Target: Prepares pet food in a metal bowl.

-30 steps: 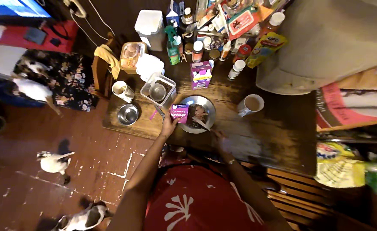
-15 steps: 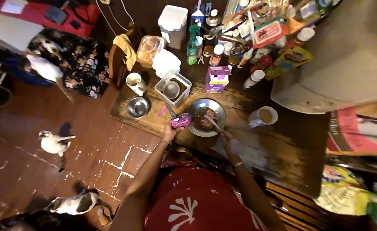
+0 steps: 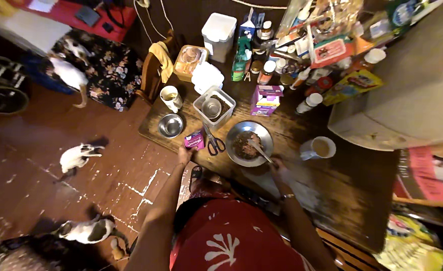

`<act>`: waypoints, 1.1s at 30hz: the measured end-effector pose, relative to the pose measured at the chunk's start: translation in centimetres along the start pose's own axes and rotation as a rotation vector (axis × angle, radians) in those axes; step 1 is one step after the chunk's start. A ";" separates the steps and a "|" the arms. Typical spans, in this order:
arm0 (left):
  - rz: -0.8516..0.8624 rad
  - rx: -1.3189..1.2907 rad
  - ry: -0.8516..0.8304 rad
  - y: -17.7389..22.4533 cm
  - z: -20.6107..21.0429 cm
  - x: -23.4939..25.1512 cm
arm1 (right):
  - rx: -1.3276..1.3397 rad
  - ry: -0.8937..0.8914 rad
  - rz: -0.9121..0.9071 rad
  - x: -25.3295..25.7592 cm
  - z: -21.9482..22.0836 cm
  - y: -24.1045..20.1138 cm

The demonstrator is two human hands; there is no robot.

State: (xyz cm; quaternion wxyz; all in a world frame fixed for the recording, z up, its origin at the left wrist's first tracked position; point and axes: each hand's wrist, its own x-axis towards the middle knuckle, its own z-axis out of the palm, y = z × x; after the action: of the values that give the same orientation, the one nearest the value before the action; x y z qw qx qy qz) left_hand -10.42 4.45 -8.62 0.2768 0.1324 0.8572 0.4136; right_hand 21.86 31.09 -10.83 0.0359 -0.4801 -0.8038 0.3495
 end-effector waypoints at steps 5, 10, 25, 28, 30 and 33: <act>-0.073 0.041 0.042 -0.5 -0.1 1.1 | -0.079 0.104 -0.113 0.0 0.5 1.7; -0.084 0.059 0.050 0.1 0.7 1.8 | -0.059 0.144 -0.155 -0.7 0.2 0.7; -0.021 0.350 0.079 1.6 0.2 5.5 | 0.134 0.005 0.093 -4.7 4.0 -7.2; 0.026 0.412 0.112 1.5 0.4 5.9 | 0.220 -0.019 0.174 -4.8 4.1 -7.4; 0.028 0.445 0.121 1.3 0.5 6.1 | 0.265 -0.039 0.207 -4.7 3.9 -7.5; -0.062 0.557 0.119 2.5 0.7 5.5 | 0.309 -0.037 0.223 -4.7 3.5 -7.7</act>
State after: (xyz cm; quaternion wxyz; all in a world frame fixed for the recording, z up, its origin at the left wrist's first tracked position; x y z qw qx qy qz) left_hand -14.49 8.94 -9.01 0.1915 0.1525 0.9562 0.1605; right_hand 17.28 23.18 -7.55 0.0553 -0.5486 -0.6830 0.4791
